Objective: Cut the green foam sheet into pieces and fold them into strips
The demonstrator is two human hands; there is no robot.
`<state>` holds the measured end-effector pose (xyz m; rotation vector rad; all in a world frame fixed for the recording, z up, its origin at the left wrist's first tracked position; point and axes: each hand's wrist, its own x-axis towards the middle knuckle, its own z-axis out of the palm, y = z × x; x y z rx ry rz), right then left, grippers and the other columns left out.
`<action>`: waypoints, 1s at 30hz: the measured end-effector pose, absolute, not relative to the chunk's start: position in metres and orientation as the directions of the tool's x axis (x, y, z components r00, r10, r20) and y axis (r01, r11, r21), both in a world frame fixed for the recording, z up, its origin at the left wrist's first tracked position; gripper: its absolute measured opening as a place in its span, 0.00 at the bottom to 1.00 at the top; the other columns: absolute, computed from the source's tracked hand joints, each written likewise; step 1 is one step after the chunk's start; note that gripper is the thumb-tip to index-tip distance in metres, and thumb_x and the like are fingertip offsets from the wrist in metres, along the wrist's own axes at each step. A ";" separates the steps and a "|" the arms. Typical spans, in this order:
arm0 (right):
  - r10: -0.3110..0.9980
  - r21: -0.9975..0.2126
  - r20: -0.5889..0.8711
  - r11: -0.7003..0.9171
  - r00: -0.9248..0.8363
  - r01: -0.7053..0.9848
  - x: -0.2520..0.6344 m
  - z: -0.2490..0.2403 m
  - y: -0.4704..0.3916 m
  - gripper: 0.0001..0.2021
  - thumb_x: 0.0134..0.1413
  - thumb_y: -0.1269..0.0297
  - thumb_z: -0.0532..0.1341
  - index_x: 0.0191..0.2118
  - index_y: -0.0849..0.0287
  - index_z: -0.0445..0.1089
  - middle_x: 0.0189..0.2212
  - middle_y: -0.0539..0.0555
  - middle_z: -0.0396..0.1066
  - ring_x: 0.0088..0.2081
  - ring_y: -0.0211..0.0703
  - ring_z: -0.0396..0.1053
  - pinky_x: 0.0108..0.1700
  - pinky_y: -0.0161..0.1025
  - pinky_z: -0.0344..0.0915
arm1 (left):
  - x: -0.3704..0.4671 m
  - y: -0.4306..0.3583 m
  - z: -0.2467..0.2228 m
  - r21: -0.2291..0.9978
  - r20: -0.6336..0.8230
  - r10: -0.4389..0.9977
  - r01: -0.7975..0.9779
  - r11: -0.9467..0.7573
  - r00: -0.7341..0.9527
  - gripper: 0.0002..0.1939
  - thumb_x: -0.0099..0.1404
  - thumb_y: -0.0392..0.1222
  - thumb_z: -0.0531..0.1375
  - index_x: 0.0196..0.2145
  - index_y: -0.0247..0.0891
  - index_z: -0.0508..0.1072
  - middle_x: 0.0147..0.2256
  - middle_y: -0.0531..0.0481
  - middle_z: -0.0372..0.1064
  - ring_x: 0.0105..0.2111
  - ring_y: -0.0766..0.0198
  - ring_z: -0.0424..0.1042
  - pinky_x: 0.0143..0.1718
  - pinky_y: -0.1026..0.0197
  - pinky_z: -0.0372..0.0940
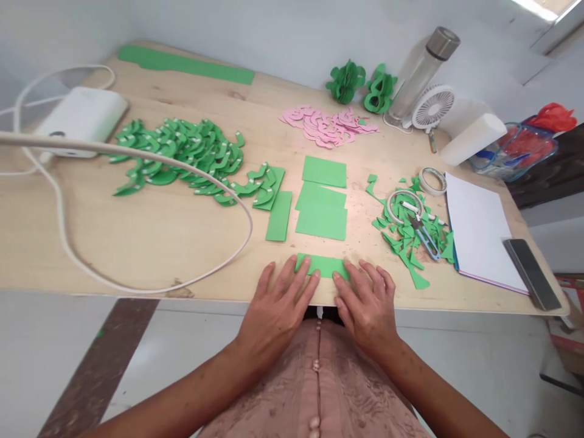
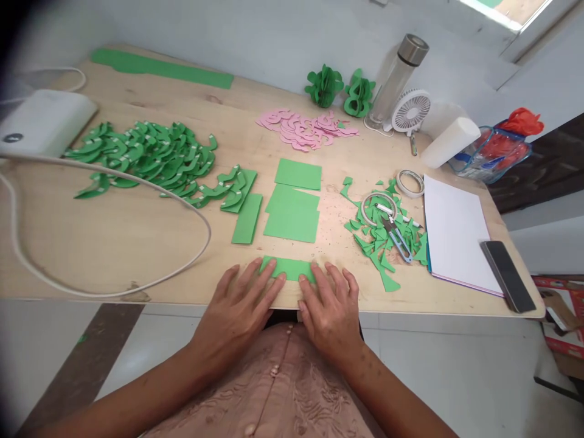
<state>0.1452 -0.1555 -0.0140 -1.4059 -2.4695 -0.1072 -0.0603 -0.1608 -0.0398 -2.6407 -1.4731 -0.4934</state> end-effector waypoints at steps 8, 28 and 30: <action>0.814 -0.103 0.334 0.533 -0.476 0.840 0.146 -0.018 -0.157 0.17 0.59 0.66 0.57 0.53 0.59 0.69 0.55 0.60 0.68 0.59 0.61 0.56 0.58 0.60 0.51 | -0.093 -0.164 -0.038 0.071 0.241 0.857 0.872 -0.484 0.456 0.26 0.65 0.36 0.53 0.61 0.36 0.62 0.63 0.39 0.55 0.63 0.40 0.51 0.59 0.36 0.51; 0.743 -0.121 0.421 0.614 -0.520 0.780 0.134 -0.014 -0.131 0.12 0.63 0.71 0.55 0.49 0.63 0.71 0.42 0.59 0.75 0.43 0.48 0.69 0.43 0.45 0.66 | -0.071 -0.155 -0.023 0.213 0.490 0.796 0.836 -0.505 0.355 0.16 0.67 0.33 0.51 0.50 0.37 0.70 0.52 0.41 0.70 0.50 0.56 0.69 0.52 0.49 0.62; 0.754 -0.135 0.427 0.599 -0.499 0.789 0.132 -0.013 -0.133 0.11 0.63 0.71 0.55 0.48 0.63 0.71 0.40 0.59 0.75 0.41 0.48 0.69 0.42 0.45 0.66 | -0.070 -0.148 -0.020 0.111 0.506 0.749 0.829 -0.549 0.428 0.13 0.67 0.31 0.51 0.45 0.36 0.72 0.50 0.42 0.72 0.46 0.56 0.70 0.48 0.52 0.64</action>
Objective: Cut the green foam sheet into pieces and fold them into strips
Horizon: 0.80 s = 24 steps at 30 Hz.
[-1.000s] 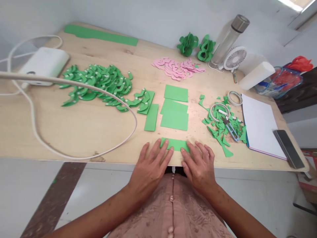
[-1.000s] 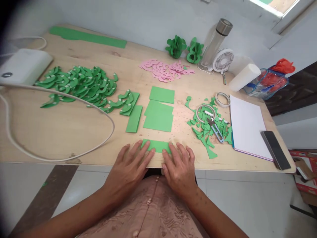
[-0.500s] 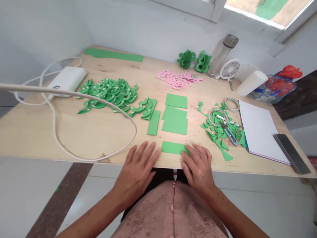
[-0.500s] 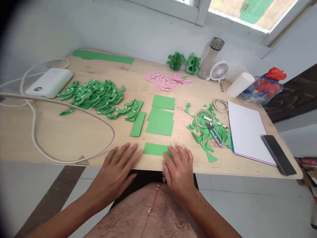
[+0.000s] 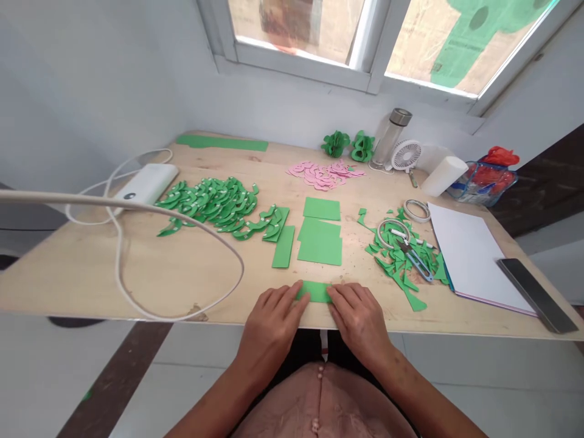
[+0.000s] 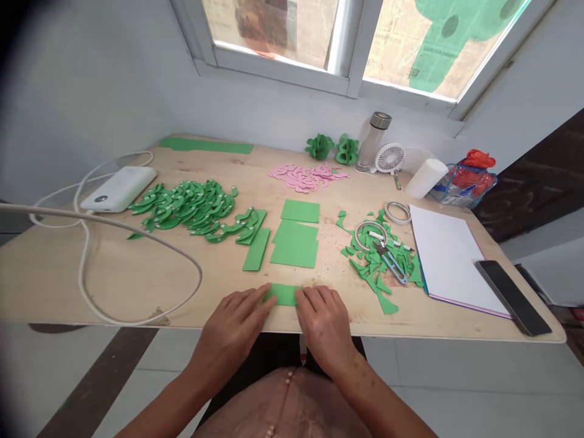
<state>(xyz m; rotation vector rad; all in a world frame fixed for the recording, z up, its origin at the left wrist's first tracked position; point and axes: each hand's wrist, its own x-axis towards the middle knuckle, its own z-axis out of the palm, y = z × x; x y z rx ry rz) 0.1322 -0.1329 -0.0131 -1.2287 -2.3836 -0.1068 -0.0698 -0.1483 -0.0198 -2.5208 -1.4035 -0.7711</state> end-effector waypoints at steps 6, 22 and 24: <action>0.801 -0.201 0.409 0.547 -0.438 0.812 0.126 -0.014 -0.139 0.11 0.62 0.70 0.54 0.47 0.61 0.71 0.39 0.59 0.75 0.40 0.47 0.69 0.41 0.44 0.65 | -0.072 -0.126 -0.004 -0.204 0.332 0.635 0.710 -0.674 0.698 0.10 0.63 0.27 0.53 0.38 0.33 0.72 0.38 0.43 0.73 0.37 0.57 0.70 0.38 0.56 0.64; 0.842 -0.317 0.391 0.502 -0.371 0.805 0.122 -0.012 -0.143 0.12 0.61 0.70 0.55 0.47 0.60 0.71 0.39 0.58 0.74 0.41 0.48 0.68 0.44 0.45 0.66 | -0.078 -0.098 -0.019 -0.392 0.349 0.397 0.517 -0.761 0.849 0.10 0.63 0.26 0.50 0.30 0.34 0.67 0.27 0.46 0.66 0.25 0.61 0.64 0.25 0.57 0.57; 0.853 -0.382 0.403 0.486 -0.331 0.786 0.123 -0.011 -0.140 0.12 0.61 0.71 0.55 0.48 0.60 0.71 0.40 0.58 0.75 0.42 0.48 0.69 0.44 0.45 0.67 | -0.082 -0.096 -0.022 -0.391 0.388 0.366 0.511 -0.765 0.846 0.09 0.65 0.27 0.50 0.31 0.34 0.68 0.28 0.46 0.67 0.25 0.62 0.65 0.25 0.58 0.58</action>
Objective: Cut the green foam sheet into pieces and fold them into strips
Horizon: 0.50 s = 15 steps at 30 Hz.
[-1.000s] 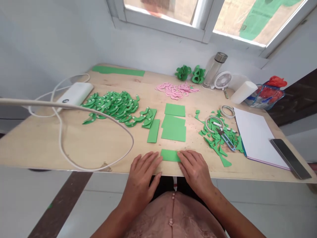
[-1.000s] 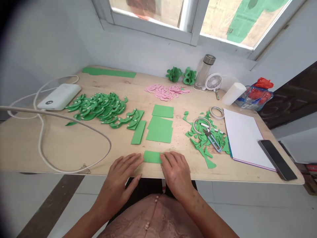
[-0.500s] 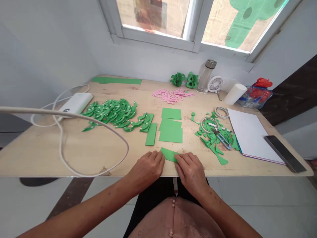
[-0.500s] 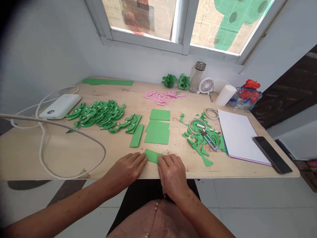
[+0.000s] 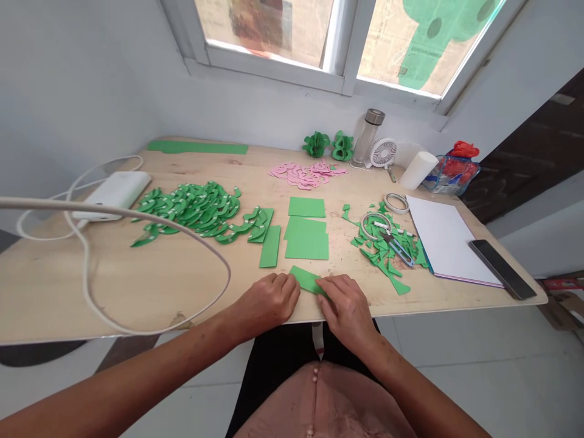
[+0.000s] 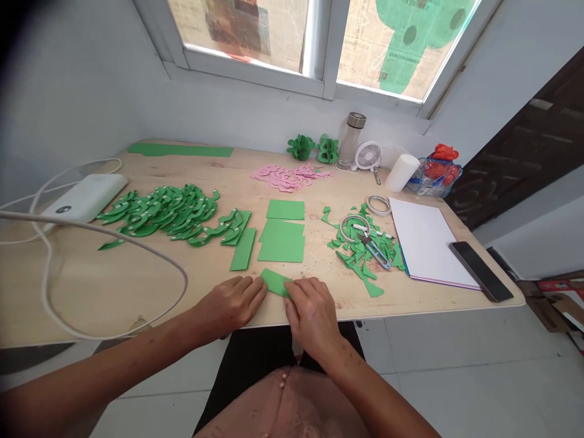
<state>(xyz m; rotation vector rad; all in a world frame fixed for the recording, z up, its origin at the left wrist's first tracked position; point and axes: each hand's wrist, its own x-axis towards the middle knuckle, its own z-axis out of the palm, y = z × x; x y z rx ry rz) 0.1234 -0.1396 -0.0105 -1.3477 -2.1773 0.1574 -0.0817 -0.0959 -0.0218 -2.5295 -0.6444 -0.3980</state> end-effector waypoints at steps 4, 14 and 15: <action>0.912 -0.534 0.344 0.387 -0.225 0.752 0.129 -0.005 -0.128 0.13 0.60 0.68 0.55 0.48 0.58 0.72 0.42 0.59 0.75 0.45 0.48 0.70 0.46 0.45 0.68 | -0.090 -0.093 -0.024 -0.393 0.476 0.303 0.508 -0.766 0.826 0.10 0.66 0.29 0.50 0.38 0.32 0.70 0.35 0.43 0.71 0.29 0.62 0.68 0.29 0.59 0.62; 0.954 -0.973 -0.174 -0.128 -0.246 0.193 0.114 0.003 -0.107 0.20 0.53 0.59 0.61 0.52 0.59 0.68 0.32 0.51 0.72 0.31 0.38 0.67 0.36 0.37 0.65 | -0.112 -0.089 -0.021 -0.260 0.705 0.195 0.505 -0.823 0.682 0.17 0.66 0.30 0.49 0.51 0.33 0.67 0.45 0.37 0.74 0.44 0.56 0.74 0.43 0.54 0.71; 0.961 -0.976 -0.172 -0.136 -0.217 0.168 0.111 0.004 -0.107 0.21 0.52 0.58 0.62 0.52 0.58 0.68 0.35 0.52 0.72 0.34 0.39 0.68 0.37 0.37 0.65 | -0.114 -0.089 -0.021 -0.237 0.713 0.204 0.503 -0.831 0.671 0.18 0.66 0.31 0.49 0.52 0.34 0.67 0.46 0.37 0.74 0.46 0.56 0.74 0.45 0.53 0.71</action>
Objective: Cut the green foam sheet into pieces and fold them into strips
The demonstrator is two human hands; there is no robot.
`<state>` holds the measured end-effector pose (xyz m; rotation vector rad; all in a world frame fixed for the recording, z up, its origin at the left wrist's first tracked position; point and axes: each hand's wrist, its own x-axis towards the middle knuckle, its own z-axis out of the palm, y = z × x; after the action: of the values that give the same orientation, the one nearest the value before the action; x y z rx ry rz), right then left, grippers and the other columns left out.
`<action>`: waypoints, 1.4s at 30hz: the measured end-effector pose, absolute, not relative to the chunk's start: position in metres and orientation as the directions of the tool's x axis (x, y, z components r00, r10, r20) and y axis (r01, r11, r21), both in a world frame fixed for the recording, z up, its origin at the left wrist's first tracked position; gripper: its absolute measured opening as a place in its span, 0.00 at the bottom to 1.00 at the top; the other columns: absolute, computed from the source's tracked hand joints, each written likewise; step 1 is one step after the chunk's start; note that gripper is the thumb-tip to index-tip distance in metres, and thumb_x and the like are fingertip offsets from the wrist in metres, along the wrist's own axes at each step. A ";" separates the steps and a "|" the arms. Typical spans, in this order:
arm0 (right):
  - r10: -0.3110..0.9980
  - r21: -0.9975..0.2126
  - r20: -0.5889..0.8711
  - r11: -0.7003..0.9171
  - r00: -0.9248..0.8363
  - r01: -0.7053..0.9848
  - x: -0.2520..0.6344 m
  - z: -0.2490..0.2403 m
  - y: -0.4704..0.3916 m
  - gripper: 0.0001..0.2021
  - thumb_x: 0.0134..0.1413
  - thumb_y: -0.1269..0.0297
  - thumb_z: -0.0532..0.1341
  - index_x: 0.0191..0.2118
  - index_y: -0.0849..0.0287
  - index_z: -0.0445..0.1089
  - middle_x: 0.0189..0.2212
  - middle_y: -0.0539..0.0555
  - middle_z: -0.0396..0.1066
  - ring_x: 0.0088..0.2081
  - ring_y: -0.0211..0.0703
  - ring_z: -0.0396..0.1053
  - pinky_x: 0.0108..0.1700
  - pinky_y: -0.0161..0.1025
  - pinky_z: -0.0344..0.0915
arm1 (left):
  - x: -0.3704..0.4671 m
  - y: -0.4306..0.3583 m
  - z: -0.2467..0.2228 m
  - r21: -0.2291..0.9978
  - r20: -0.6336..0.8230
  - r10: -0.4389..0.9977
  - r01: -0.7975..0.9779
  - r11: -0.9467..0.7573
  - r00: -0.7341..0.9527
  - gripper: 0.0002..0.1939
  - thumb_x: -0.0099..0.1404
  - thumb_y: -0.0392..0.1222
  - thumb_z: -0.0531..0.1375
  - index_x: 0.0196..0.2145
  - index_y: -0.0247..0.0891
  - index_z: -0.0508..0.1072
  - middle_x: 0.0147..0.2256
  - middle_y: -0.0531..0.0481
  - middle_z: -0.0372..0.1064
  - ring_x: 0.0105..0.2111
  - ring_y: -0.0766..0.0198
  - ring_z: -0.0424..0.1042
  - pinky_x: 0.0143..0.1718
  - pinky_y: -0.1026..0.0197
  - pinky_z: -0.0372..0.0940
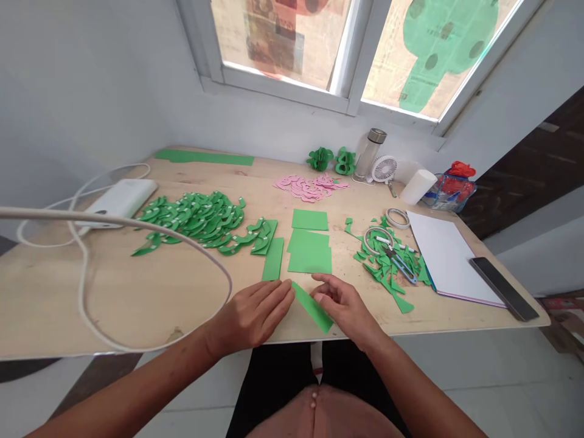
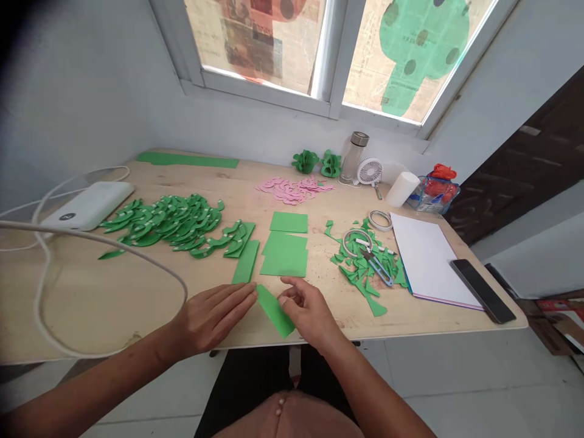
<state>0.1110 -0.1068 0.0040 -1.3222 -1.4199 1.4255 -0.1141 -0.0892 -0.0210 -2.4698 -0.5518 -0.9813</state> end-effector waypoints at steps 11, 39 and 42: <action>0.950 -0.965 -0.209 -0.238 -0.231 -0.108 0.086 0.024 -0.100 0.24 0.46 0.57 0.67 0.50 0.57 0.69 0.22 0.44 0.61 0.23 0.32 0.55 0.26 0.31 0.52 | -0.130 -0.087 -0.012 -0.085 0.747 0.284 0.509 -0.856 0.602 0.19 0.67 0.31 0.49 0.55 0.32 0.64 0.50 0.36 0.71 0.54 0.56 0.69 0.49 0.54 0.70; 0.942 -0.372 0.284 0.282 -0.181 0.884 0.099 0.004 -0.046 0.13 0.60 0.67 0.55 0.45 0.59 0.74 0.41 0.58 0.76 0.43 0.50 0.70 0.46 0.44 0.64 | -0.115 -0.089 -0.026 -0.001 0.544 0.703 0.838 -0.546 0.459 0.10 0.64 0.31 0.53 0.37 0.36 0.74 0.42 0.42 0.74 0.44 0.52 0.71 0.44 0.51 0.66; 0.904 -0.263 0.302 0.383 -0.302 0.885 0.118 0.000 -0.051 0.12 0.57 0.68 0.59 0.46 0.59 0.73 0.46 0.60 0.74 0.48 0.53 0.68 0.49 0.47 0.62 | -0.112 -0.087 -0.024 -0.041 0.571 0.669 0.830 -0.556 0.476 0.10 0.65 0.32 0.53 0.38 0.35 0.75 0.44 0.41 0.74 0.46 0.52 0.70 0.45 0.51 0.65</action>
<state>0.1176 -0.0508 0.0003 -1.5480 -2.2505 0.0641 -0.1124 -0.0866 -0.0242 -2.4151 -1.2695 -0.7286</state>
